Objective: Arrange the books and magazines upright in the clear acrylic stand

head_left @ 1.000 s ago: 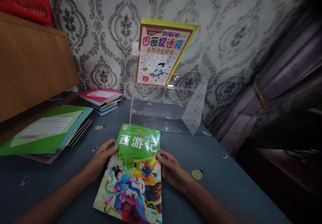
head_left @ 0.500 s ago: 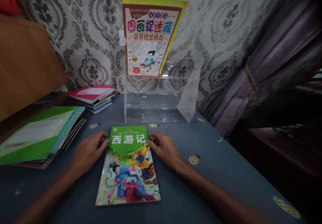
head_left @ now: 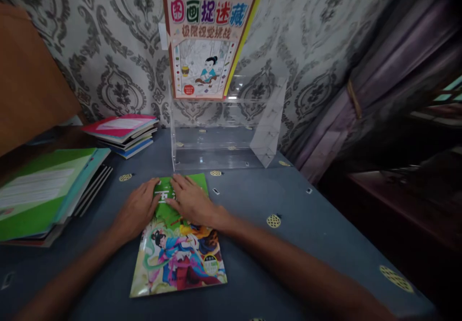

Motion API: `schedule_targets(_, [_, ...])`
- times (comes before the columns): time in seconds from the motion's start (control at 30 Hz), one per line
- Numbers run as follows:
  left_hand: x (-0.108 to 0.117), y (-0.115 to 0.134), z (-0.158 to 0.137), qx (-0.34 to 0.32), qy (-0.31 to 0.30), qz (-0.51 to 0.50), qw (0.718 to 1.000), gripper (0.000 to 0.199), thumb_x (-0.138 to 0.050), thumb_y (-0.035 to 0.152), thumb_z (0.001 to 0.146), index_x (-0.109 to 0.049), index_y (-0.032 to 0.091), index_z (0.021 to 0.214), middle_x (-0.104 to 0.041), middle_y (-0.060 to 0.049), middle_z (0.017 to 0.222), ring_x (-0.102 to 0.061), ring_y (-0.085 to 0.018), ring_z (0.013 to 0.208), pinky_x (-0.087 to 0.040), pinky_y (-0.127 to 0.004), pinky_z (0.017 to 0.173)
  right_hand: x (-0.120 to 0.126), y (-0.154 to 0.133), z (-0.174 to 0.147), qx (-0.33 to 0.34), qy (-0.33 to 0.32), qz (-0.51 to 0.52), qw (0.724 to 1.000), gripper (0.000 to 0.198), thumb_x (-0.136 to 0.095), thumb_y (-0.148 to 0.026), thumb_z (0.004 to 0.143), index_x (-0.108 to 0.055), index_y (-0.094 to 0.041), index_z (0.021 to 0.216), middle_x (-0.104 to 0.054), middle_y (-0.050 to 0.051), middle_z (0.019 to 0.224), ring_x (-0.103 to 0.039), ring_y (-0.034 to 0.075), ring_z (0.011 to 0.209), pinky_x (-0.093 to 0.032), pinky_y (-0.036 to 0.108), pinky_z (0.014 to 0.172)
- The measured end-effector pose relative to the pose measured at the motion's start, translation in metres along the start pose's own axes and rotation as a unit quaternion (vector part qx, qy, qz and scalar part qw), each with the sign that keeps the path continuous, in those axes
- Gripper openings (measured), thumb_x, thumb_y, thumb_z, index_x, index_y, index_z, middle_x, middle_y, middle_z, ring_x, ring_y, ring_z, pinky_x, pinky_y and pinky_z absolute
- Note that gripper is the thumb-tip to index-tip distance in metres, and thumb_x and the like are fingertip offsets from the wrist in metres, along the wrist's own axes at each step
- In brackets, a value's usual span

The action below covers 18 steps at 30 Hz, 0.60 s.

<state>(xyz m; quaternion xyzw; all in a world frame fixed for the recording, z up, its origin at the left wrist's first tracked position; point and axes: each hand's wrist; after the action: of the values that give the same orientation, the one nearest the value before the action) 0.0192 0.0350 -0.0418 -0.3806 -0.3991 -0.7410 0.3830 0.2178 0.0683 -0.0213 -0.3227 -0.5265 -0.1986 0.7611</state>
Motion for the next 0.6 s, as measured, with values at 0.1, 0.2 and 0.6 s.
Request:
schedule_targets(0.1, [0.005, 0.003, 0.001, 0.009, -0.02, 0.025, 0.999, 0.041, -0.034, 0.035, 0.101, -0.052, 0.013, 0.13, -0.068, -0.017, 0.125, -0.066, -0.032, 0.115, -0.053, -0.051, 0.098, 0.005, 0.032, -0.02, -0.046, 0.025, 0.002, 0.999, 0.052, -0.046, -0.037, 0.103, -0.05, -0.008, 0.145, -0.048, 0.023, 0.153, -0.041, 0.031, 0.146, -0.035, 0.053, 0.12])
schedule_targets(0.2, [0.012, 0.005, 0.004, -0.009, -0.049, 0.059, 0.997, 0.042, -0.035, 0.034, 0.101, -0.052, 0.011, 0.131, -0.065, -0.018, 0.132, -0.062, -0.031, 0.122, -0.051, -0.049, 0.102, 0.008, 0.056, -0.04, -0.079, 0.038, 0.032, 0.996, 0.054, -0.038, -0.037, 0.104, -0.046, -0.007, 0.149, -0.044, 0.021, 0.156, -0.038, 0.028, 0.148, -0.034, 0.049, 0.122])
schedule_targets(0.6, [0.015, 0.092, -0.024, -0.229, -0.177, -0.046, 0.956, 0.039, -0.041, 0.033, 0.104, -0.056, 0.026, 0.14, -0.054, -0.01, 0.149, -0.048, -0.029, 0.139, -0.034, -0.055, 0.118, 0.006, 0.056, -0.045, -0.113, 0.042, 0.033, 0.992, 0.051, -0.034, -0.03, 0.106, -0.043, -0.005, 0.149, -0.043, 0.02, 0.157, -0.035, 0.025, 0.15, -0.03, 0.044, 0.123])
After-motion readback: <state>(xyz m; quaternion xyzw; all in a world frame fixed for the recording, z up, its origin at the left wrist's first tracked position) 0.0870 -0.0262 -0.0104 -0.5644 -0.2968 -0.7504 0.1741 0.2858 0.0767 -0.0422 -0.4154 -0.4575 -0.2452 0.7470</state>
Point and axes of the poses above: each hand's wrist, its own z-axis towards the middle knuckle, its own x-axis out of the back of the hand, y = z × x
